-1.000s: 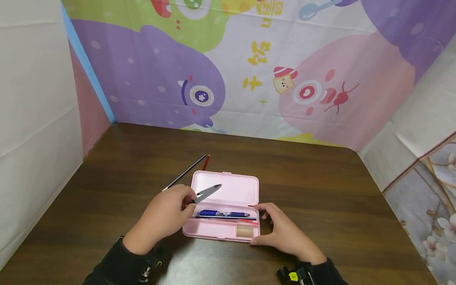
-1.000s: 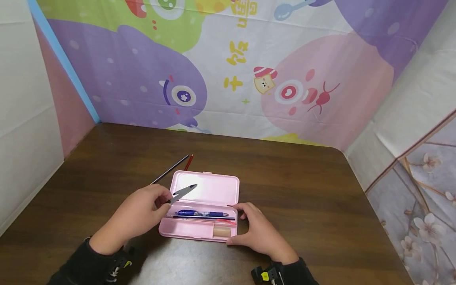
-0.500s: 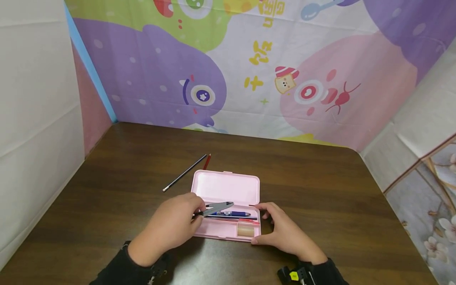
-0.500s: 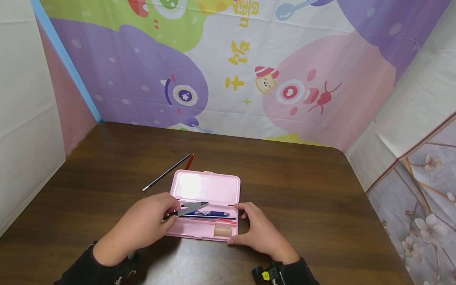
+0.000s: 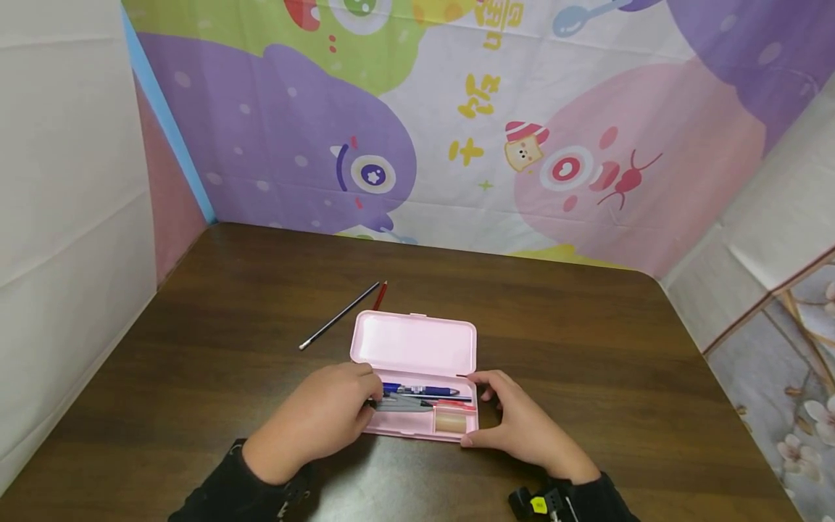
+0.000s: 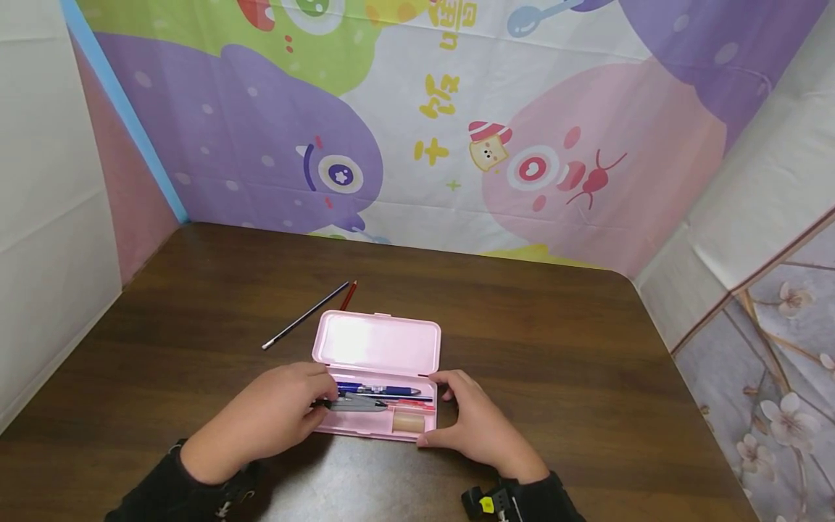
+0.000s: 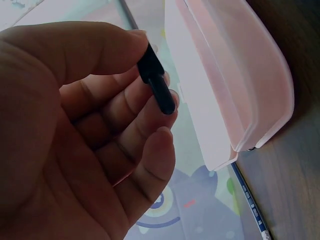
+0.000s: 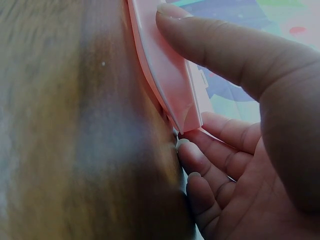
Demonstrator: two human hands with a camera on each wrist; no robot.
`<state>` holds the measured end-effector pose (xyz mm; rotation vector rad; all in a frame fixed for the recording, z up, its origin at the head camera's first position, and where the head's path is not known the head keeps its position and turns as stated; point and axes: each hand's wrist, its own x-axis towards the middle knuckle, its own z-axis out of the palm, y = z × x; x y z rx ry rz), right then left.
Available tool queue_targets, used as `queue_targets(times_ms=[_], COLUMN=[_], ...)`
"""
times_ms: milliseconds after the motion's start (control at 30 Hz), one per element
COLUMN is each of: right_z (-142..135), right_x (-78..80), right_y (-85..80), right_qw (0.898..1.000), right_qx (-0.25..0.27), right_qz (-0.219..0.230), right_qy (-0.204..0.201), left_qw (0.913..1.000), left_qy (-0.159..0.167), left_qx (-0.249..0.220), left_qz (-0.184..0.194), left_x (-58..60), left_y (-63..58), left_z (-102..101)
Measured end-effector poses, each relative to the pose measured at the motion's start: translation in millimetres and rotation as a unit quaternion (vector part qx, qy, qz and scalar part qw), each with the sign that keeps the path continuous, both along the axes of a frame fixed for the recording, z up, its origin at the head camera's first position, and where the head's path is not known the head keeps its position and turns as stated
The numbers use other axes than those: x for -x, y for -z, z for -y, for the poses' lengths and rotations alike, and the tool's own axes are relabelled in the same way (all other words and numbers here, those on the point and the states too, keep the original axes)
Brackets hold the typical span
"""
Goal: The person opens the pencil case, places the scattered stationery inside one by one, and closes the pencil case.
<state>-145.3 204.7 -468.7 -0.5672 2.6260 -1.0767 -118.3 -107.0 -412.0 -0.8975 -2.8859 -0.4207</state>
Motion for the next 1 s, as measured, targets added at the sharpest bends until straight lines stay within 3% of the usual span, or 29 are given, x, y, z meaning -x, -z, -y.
queue_targets(times_ms=[267, 500, 1000], right_z=[-0.3, 0.2, 1.0], right_x=[0.1, 0.1, -0.6], right_y=[0.3, -0.2, -0.6], right_qw=[1.000, 1.000, 1.000], right_qx=[0.002, -0.001, -0.005], right_qz=[-0.002, 0.007, 0.009], right_qy=[0.000, 0.003, 0.010], left_qw=[0.9997, 0.9985, 0.9972], left_qy=[-0.001, 0.013, 0.003], left_qx=[0.025, 0.039, 0.070], left_qz=[0.004, -0.036, 0.023], left_x=[0.4, -0.7, -1.4], left_y=[3.1, 11.8, 14.6], left_z=[-2.4, -7.3, -15.9])
